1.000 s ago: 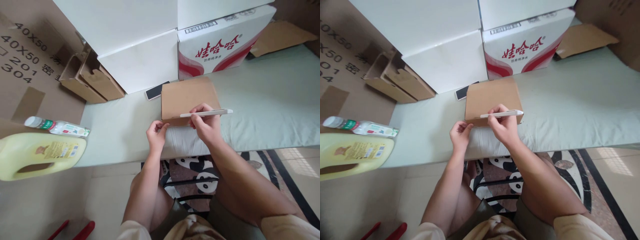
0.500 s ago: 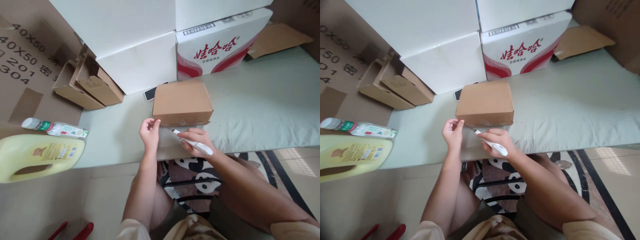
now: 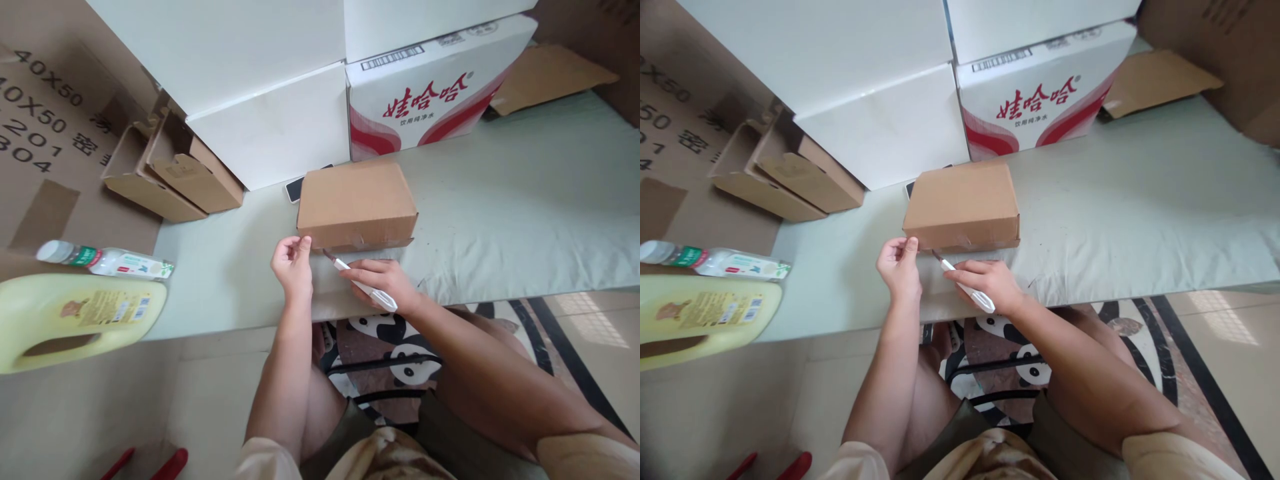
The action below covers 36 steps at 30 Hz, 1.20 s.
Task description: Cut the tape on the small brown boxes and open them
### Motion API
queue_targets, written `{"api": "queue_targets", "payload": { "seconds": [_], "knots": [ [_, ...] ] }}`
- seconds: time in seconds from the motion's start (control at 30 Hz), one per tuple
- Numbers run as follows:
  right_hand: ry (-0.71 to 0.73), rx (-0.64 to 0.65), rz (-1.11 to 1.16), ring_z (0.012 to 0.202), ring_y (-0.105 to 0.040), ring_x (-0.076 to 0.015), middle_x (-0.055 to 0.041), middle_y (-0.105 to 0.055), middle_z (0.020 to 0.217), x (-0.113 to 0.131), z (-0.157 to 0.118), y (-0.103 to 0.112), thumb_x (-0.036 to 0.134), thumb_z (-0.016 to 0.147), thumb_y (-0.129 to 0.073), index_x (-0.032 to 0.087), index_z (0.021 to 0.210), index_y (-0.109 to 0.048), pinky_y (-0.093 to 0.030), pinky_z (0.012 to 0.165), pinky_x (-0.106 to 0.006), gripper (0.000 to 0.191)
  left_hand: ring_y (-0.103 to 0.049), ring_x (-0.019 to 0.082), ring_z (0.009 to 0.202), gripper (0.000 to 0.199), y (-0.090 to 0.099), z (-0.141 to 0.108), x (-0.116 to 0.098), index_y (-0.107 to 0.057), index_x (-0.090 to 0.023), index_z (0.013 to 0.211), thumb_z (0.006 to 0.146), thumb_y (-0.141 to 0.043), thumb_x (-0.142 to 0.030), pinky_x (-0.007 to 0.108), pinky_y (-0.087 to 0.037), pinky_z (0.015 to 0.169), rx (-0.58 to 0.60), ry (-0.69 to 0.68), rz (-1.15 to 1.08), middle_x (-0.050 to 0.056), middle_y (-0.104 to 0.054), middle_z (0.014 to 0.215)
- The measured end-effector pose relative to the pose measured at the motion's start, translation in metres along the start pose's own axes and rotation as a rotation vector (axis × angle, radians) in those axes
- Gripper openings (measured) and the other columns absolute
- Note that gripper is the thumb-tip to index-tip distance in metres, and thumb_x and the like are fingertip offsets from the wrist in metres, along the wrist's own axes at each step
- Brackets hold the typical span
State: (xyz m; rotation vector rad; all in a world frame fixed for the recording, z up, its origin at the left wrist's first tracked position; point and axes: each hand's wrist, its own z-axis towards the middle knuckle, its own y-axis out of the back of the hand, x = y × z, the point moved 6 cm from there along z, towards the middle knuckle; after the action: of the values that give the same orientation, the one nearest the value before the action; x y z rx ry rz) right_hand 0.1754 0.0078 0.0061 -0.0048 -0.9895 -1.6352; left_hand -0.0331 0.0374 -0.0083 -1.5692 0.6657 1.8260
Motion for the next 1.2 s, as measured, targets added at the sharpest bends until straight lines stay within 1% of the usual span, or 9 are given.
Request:
{"api": "queue_targets", "payload": {
  "seconds": [0.2, 0.37, 0.6, 0.7, 0.8, 0.87, 0.93, 1.07, 1.2],
  "knots": [
    [-0.057, -0.012, 0.042, 0.087, -0.079, -0.0133, -0.0034, -0.081, 0.111, -0.001, 0.002, -0.011, 0.015, 0.098, -0.057, 0.029, 0.122, -0.073, -0.059, 0.069, -0.022, 0.032, -0.054, 0.011, 0.064, 0.049, 0.001, -0.001, 0.000, -0.064, -0.018, 0.076, 0.061, -0.091, -0.057, 0.025, -0.044, 0.065, -0.033, 0.029, -0.030, -0.002, -0.060, 0.069],
    [-0.087, 0.006, 0.109, 0.091, -0.079, -0.0137, -0.0051, -0.080, 0.118, -0.004, 0.003, -0.016, 0.019, 0.101, -0.058, 0.028, 0.121, -0.076, -0.061, 0.077, -0.022, 0.029, -0.052, 0.009, 0.063, 0.053, 0.010, 0.004, 0.001, -0.065, -0.017, 0.076, 0.057, -0.092, -0.059, 0.024, -0.042, 0.062, -0.089, 0.074, -0.099, -0.002, -0.059, 0.068],
    [-0.079, 0.080, 0.125, 0.094, -0.079, -0.0138, -0.0066, -0.079, 0.120, -0.002, -0.001, -0.016, 0.021, 0.103, -0.055, 0.026, 0.120, -0.076, -0.061, 0.082, -0.022, 0.028, -0.050, 0.008, 0.058, 0.053, 0.024, 0.013, -0.002, -0.067, -0.016, 0.074, 0.051, -0.095, -0.055, 0.022, -0.042, 0.060, -0.050, 0.116, -0.098, -0.003, -0.059, 0.063],
    [-0.104, 0.114, 0.118, 0.100, -0.079, -0.0157, -0.0072, -0.078, 0.122, -0.004, -0.004, -0.015, 0.021, 0.103, -0.053, 0.027, 0.120, -0.075, -0.062, 0.085, -0.025, 0.029, -0.051, 0.008, 0.058, 0.054, 0.024, 0.014, -0.001, -0.067, -0.017, 0.072, 0.050, -0.095, -0.057, 0.022, -0.043, 0.060, 0.018, 0.176, -0.089, -0.003, -0.060, 0.063],
    [-0.134, 0.091, 0.113, 0.104, -0.078, -0.0171, -0.0082, -0.078, 0.123, -0.007, -0.006, -0.012, 0.023, 0.103, -0.054, 0.026, 0.119, -0.075, -0.062, 0.087, -0.026, 0.027, -0.054, 0.010, 0.057, 0.053, 0.015, 0.010, 0.003, -0.067, -0.017, 0.070, 0.056, -0.092, -0.061, 0.023, -0.044, 0.056, 0.174, 0.225, -0.036, -0.002, -0.062, 0.063],
    [-0.135, 0.068, 0.109, 0.103, -0.079, -0.0172, -0.0089, -0.078, 0.121, -0.008, -0.006, -0.009, 0.023, 0.102, -0.055, 0.025, 0.118, -0.075, -0.063, 0.087, -0.026, 0.025, -0.054, 0.010, 0.058, 0.051, 0.010, 0.006, 0.006, -0.067, -0.017, 0.069, 0.059, -0.091, -0.061, 0.023, -0.043, 0.055, 0.264, 0.202, 0.025, -0.001, -0.063, 0.063],
    [-0.144, 0.055, 0.099, 0.099, -0.079, -0.0169, -0.0087, -0.079, 0.118, -0.008, -0.005, -0.007, 0.023, 0.102, -0.056, 0.025, 0.115, -0.075, -0.063, 0.086, -0.027, 0.023, -0.053, 0.010, 0.056, 0.051, 0.009, 0.005, 0.007, -0.067, -0.017, 0.069, 0.058, -0.091, -0.060, 0.023, -0.041, 0.055, 0.286, 0.167, 0.070, -0.002, -0.061, 0.061],
    [-0.154, 0.008, 0.074, 0.094, -0.079, -0.0179, -0.0083, -0.080, 0.108, -0.009, -0.004, 0.008, 0.025, 0.100, -0.057, 0.024, 0.109, -0.074, -0.063, 0.082, -0.029, 0.019, -0.049, 0.010, 0.056, 0.055, 0.018, 0.014, 0.009, -0.071, -0.016, 0.075, 0.055, -0.092, -0.063, 0.024, -0.041, 0.056, 0.155, 0.139, 0.040, -0.003, -0.057, 0.061],
    [-0.174, -0.046, 0.056, 0.081, -0.078, -0.0177, -0.0056, -0.080, 0.093, -0.012, -0.009, 0.040, 0.027, 0.099, -0.057, 0.024, 0.105, -0.072, -0.062, 0.072, -0.030, 0.016, -0.049, 0.010, 0.061, 0.057, 0.028, 0.027, 0.008, -0.071, -0.016, 0.078, 0.055, -0.092, -0.063, 0.024, -0.041, 0.060, 0.032, 0.102, -0.020, -0.002, -0.058, 0.065]
  ]
}}
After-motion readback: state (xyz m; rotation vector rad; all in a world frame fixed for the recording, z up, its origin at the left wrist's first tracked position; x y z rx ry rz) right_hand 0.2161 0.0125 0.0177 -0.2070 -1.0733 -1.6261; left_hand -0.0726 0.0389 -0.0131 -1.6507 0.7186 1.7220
